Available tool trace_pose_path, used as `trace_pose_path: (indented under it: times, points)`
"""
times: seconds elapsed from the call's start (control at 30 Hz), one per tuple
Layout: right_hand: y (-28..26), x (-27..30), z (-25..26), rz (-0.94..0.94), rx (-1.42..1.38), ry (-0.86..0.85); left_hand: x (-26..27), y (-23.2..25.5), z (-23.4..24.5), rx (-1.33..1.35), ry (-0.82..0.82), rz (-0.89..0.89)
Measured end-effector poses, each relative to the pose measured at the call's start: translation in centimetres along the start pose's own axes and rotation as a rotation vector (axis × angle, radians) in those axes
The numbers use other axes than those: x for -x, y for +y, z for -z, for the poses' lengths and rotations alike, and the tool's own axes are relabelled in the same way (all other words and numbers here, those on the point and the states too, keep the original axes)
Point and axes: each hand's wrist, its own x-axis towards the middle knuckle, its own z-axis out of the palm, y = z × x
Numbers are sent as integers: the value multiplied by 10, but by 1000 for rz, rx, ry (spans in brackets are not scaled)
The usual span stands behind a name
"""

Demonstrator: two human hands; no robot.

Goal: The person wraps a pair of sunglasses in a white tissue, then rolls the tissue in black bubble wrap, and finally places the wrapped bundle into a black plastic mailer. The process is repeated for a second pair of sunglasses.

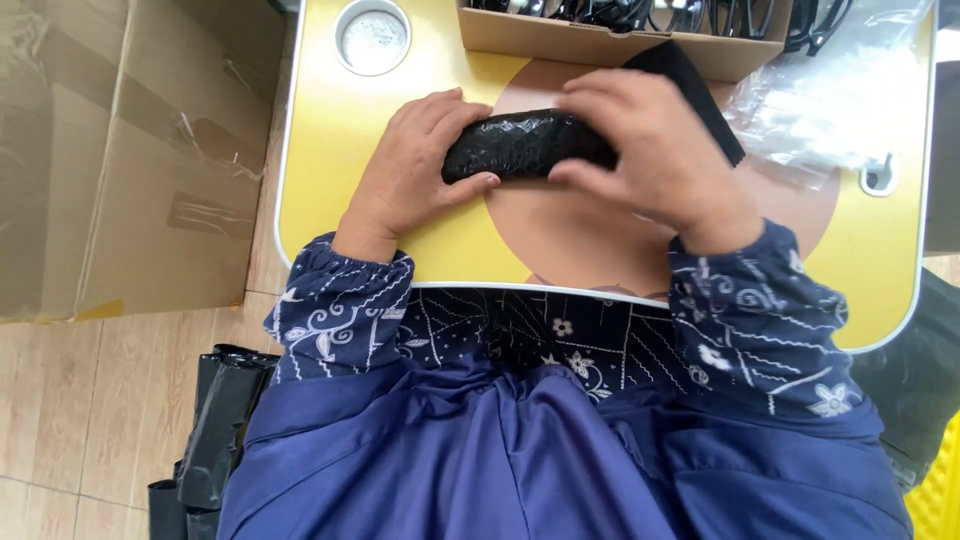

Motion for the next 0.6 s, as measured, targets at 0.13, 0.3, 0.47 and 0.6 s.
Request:
trace_pose_path:
  times: [0.13, 0.3, 0.47, 0.6]
  points:
    - [-1, 7, -18, -103, 20, -114, 1, 5, 3, 11, -14, 34]
    - [2, 6, -21, -143, -16, -146, 1, 7, 5, 101, 11, 51]
    - [5, 7, -24, -162, -58, -134, 6, 4, 5, 158, 36, 70]
    - [6, 9, -20, -278, -191, -62, 2, 8, 15, 328, 39, 66]
